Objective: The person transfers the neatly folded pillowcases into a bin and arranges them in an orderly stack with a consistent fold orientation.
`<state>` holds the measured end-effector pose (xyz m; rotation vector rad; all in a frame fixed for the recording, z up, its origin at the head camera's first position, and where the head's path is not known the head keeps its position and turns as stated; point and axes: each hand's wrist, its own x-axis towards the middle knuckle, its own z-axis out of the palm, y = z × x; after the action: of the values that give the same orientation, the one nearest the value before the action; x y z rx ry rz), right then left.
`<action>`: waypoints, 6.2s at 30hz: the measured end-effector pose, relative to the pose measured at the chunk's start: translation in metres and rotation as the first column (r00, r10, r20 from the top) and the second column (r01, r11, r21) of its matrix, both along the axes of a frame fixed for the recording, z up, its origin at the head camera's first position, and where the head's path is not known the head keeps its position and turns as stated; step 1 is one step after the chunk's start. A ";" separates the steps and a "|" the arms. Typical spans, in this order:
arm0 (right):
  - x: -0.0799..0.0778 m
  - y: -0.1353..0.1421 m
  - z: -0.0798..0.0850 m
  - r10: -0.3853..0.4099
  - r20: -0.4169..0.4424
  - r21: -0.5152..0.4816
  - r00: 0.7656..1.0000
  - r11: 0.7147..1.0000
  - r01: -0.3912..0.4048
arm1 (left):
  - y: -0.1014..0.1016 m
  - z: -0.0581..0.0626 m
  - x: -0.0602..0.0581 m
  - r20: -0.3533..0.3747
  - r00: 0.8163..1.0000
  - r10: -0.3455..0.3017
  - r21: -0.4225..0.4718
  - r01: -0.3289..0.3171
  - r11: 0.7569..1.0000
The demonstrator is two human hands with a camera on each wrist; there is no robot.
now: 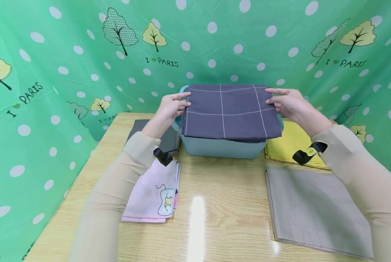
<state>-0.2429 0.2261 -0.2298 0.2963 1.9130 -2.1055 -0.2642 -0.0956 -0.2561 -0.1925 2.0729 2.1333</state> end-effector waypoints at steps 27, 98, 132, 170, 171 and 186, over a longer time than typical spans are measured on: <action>-0.042 -0.001 0.004 -0.005 0.127 0.022 0.992 1.000 0.002 | 0.008 0.005 -0.032 0.096 0.993 0.074 -0.031 -0.071 0.997; 0.018 0.005 -0.019 0.350 -0.337 0.704 0.874 0.710 -0.013 | 0.033 0.001 0.012 -0.217 0.962 -0.166 -0.218 0.118 0.969; 0.101 0.040 -0.049 0.378 -0.473 0.768 0.796 0.619 0.163 | 0.069 -0.022 0.090 -0.488 0.818 -0.305 -0.181 0.247 0.952; 0.150 0.122 -0.104 0.314 -0.354 0.833 0.881 0.535 0.144 | 0.150 -0.100 0.127 -0.402 0.856 -0.325 -0.153 0.287 0.945; 0.150 0.125 -0.107 0.312 -0.353 0.832 0.882 0.537 0.143 | 0.152 -0.102 0.129 -0.392 0.859 -0.330 -0.163 0.288 0.944; 0.166 0.147 -0.133 0.264 -0.296 0.842 0.918 0.526 0.120 | 0.177 -0.135 0.143 -0.268 0.905 -0.329 -0.168 0.293 0.941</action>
<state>-0.0768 0.3732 -0.3625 -0.0545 3.0412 -1.0031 -0.1215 0.0816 -0.3915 0.4429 2.2102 1.9339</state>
